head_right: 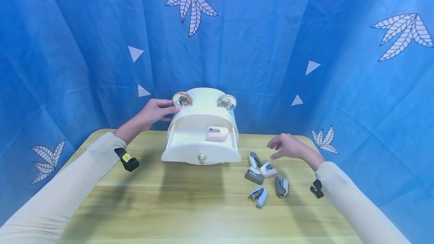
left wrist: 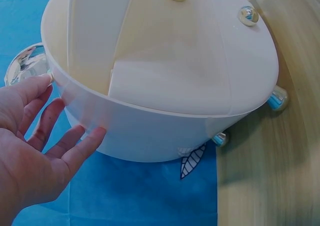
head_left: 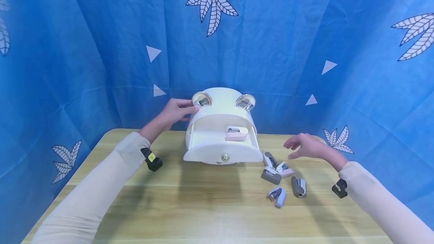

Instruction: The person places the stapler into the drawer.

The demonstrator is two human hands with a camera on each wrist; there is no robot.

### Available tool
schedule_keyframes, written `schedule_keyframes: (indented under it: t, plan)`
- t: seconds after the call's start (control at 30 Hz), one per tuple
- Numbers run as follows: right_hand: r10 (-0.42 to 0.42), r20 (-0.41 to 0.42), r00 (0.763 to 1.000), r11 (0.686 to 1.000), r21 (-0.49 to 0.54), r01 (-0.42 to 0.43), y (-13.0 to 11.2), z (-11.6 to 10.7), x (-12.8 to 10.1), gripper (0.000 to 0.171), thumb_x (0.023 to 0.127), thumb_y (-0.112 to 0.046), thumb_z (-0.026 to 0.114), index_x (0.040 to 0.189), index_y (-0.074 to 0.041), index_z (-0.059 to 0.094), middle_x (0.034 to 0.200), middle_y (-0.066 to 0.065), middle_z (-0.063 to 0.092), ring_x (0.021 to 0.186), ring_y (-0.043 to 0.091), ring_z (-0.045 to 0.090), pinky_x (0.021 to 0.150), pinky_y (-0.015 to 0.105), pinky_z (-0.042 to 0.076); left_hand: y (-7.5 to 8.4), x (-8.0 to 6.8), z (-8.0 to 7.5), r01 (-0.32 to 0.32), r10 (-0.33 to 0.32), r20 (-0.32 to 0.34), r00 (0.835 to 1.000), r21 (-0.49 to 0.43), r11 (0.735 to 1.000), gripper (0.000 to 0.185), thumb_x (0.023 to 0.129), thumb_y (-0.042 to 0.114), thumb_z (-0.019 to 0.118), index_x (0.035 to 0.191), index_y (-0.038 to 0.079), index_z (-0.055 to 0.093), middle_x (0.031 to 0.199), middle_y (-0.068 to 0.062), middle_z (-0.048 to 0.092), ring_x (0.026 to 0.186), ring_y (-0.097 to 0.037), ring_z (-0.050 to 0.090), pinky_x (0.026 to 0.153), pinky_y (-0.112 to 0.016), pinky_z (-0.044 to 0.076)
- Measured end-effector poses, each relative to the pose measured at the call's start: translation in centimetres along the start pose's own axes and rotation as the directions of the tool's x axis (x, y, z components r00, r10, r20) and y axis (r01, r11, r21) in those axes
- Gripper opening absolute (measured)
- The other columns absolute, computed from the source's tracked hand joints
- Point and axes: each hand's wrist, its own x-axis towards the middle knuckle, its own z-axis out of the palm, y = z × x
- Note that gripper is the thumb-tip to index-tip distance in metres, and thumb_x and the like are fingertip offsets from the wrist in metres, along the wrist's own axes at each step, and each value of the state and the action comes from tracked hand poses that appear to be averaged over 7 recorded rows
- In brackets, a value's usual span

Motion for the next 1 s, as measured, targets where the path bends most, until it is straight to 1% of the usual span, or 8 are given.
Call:
schedule_keyframes:
  t: [0.27, 0.4, 0.57, 0.7, 0.8, 1.0]
  plan:
    - [-0.033, 0.043, 0.999, 0.998, 0.062, 0.030, 2.3, 2.8, -0.2, 0.046, 0.084, -0.018, 0.084, 0.121, 0.005, 0.070, 0.121, 0.025, 0.071, 0.106, 0.043, 0.070, 0.091, 0.052, 0.061, -0.1, -0.2, 0.0, 0.007, -0.007, -0.001, 1.000, -0.010, 1.000, 0.042, 0.097, 0.027, 0.071, 0.133, 0.006, 0.067, 0.141, -0.014, 0.062, 0.135, -0.032, 0.056, 0.103, -0.053, 0.055]
    - [-0.016, 0.059, 0.998, 0.997, 0.080, 0.011, 2.9, 3.7, -0.2, 0.049, 0.082, -0.016, 0.085, 0.122, 0.007, 0.068, 0.122, 0.026, 0.070, 0.107, 0.045, 0.068, 0.091, 0.056, 0.059, -0.1, -0.2, 0.0, 0.003, -0.003, -0.003, 1.000, -0.009, 1.000, 0.042, 0.097, 0.028, 0.071, 0.133, 0.007, 0.067, 0.141, -0.014, 0.062, 0.135, -0.032, 0.056, 0.103, -0.053, 0.055]
    - [0.002, 0.071, 0.997, 0.995, 0.095, -0.009, 3.3, 4.4, -0.3, 0.054, 0.079, -0.016, 0.087, 0.123, 0.009, 0.067, 0.121, 0.026, 0.070, 0.108, 0.048, 0.067, 0.092, 0.058, 0.059, 0.0, -0.2, 0.0, -0.005, 0.005, 0.001, 1.000, -0.010, 1.000, 0.042, 0.098, 0.028, 0.071, 0.133, 0.007, 0.067, 0.142, -0.014, 0.061, 0.136, -0.032, 0.055, 0.103, -0.054, 0.055]
    - [-0.023, 0.075, 0.997, 0.995, 0.101, 0.015, 3.5, 4.9, -0.2, 0.053, 0.079, -0.016, 0.086, 0.123, 0.009, 0.067, 0.121, 0.027, 0.070, 0.108, 0.049, 0.067, 0.094, 0.060, 0.057, 0.0, -0.2, 0.0, -0.003, 0.003, 0.004, 1.000, -0.011, 1.000, 0.042, 0.098, 0.029, 0.071, 0.134, 0.007, 0.067, 0.143, -0.013, 0.061, 0.137, -0.032, 0.054, 0.104, -0.054, 0.054]
    - [-0.059, 0.082, 0.995, 0.993, 0.104, 0.050, 3.6, 5.1, -0.2, 0.053, 0.079, -0.014, 0.086, 0.122, 0.010, 0.067, 0.121, 0.027, 0.070, 0.108, 0.050, 0.067, 0.093, 0.060, 0.057, 0.0, -0.2, 0.0, -0.004, 0.004, 0.006, 1.000, -0.007, 1.000, 0.042, 0.097, 0.029, 0.071, 0.133, 0.007, 0.067, 0.142, -0.013, 0.061, 0.137, -0.032, 0.054, 0.104, -0.055, 0.054]
    - [-0.085, 0.090, 0.992, 0.992, 0.103, 0.076, 3.8, 5.5, -0.1, 0.054, 0.076, -0.011, 0.088, 0.120, 0.010, 0.068, 0.119, 0.027, 0.071, 0.106, 0.050, 0.068, 0.091, 0.057, 0.059, -0.1, 0.0, -0.1, -0.007, 0.007, 0.008, 1.000, -0.003, 1.000, 0.043, 0.097, 0.030, 0.071, 0.133, 0.007, 0.067, 0.143, -0.013, 0.061, 0.137, -0.033, 0.053, 0.104, -0.055, 0.054]
